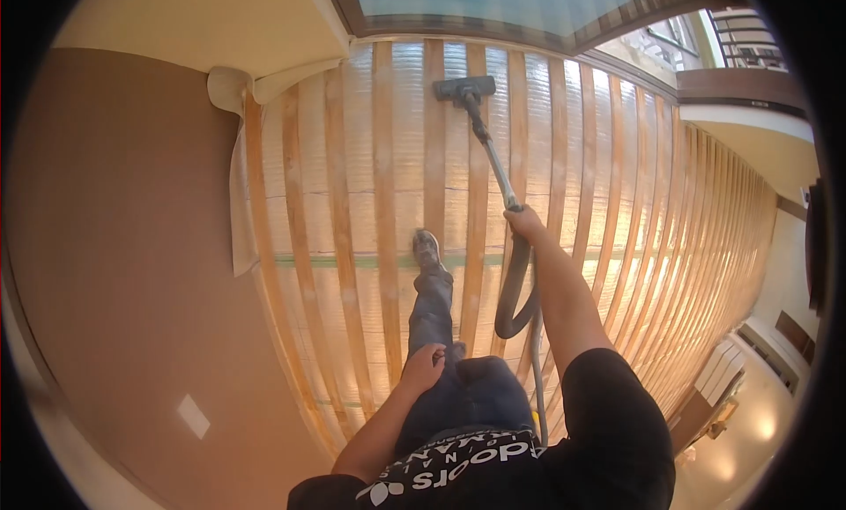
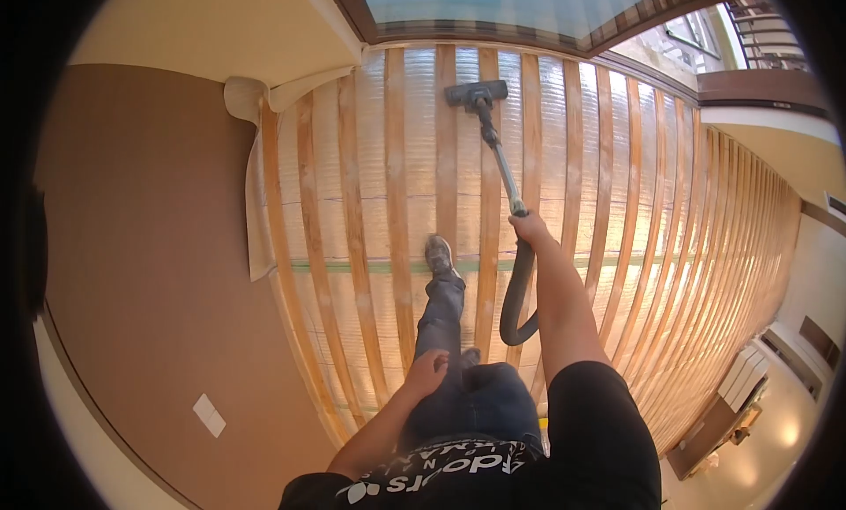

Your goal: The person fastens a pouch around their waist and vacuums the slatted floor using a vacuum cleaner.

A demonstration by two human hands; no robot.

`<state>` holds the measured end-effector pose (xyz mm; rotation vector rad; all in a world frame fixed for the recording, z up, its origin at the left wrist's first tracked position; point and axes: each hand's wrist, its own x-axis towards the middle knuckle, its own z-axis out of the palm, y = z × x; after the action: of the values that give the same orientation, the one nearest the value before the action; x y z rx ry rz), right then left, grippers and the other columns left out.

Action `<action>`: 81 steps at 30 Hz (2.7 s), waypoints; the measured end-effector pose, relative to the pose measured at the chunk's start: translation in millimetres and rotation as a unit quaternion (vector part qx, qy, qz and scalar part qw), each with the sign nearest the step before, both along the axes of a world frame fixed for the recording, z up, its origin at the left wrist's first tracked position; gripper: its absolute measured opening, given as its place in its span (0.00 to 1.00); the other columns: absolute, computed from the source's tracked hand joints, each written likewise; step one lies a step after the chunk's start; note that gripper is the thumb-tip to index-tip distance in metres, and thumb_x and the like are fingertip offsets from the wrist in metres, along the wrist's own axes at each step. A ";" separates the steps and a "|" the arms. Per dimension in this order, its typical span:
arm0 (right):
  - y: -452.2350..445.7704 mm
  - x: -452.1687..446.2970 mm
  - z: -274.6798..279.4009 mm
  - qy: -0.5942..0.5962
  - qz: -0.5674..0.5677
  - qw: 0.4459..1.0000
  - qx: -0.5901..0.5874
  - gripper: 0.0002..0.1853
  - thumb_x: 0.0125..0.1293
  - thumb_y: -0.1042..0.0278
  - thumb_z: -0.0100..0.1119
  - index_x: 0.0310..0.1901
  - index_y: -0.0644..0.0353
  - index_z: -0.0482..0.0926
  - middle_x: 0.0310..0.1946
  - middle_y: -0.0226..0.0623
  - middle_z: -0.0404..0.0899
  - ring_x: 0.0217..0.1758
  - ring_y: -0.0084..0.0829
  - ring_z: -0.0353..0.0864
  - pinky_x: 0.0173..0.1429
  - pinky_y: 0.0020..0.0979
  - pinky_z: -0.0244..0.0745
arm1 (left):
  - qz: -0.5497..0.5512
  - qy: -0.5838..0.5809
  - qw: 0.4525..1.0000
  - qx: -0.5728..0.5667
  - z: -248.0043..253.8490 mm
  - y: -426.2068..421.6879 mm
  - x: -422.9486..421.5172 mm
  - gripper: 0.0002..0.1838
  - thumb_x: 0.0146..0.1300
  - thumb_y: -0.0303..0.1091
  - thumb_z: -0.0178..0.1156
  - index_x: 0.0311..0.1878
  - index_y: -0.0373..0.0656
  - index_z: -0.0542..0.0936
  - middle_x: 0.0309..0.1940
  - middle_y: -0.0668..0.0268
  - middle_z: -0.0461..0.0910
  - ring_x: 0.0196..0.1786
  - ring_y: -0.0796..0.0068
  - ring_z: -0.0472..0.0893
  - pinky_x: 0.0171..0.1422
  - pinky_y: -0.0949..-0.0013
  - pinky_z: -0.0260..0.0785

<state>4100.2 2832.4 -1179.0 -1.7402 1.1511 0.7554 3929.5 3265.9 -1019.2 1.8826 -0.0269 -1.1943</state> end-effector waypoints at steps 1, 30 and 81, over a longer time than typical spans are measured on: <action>-0.4 -27.4 -1.1 0.020 0.004 1.000 0.001 0.25 0.68 0.53 0.70 0.55 0.69 0.82 0.38 0.43 0.86 0.34 0.37 0.87 0.42 0.43 0.87 | -0.019 -0.002 1.000 0.003 2.5 0.4 1.5 0.16 0.70 0.29 0.65 0.59 0.40 0.83 0.51 0.54 0.88 0.54 0.56 0.89 0.62 0.58 0.81; 80.6 -496.0 93.7 0.008 -0.208 0.978 0.007 0.32 0.67 0.53 0.73 0.67 0.64 0.77 0.39 0.44 0.86 0.32 0.34 0.87 0.38 0.36 0.85 | -0.443 -0.275 0.853 0.039 -54.9 -107.3 -57.9 0.13 0.66 0.36 0.65 0.52 0.49 0.87 0.56 0.62 0.85 0.67 0.57 0.79 0.72 0.50 0.68; 31.8 -533.4 44.5 0.063 -0.280 0.958 0.006 0.28 0.70 0.48 0.72 0.61 0.62 0.79 0.36 0.45 0.86 0.29 0.35 0.87 0.37 0.38 0.82 | -0.539 -0.147 0.821 0.118 -108.1 -170.5 -91.4 0.10 0.66 0.39 0.62 0.45 0.54 0.90 0.48 0.66 0.91 0.61 0.66 0.85 0.76 0.55 0.64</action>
<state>3566.8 2864.2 -1134.5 -1.2658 1.6245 0.5213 3838.1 3095.4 -1127.4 2.3047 -1.3258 -1.6280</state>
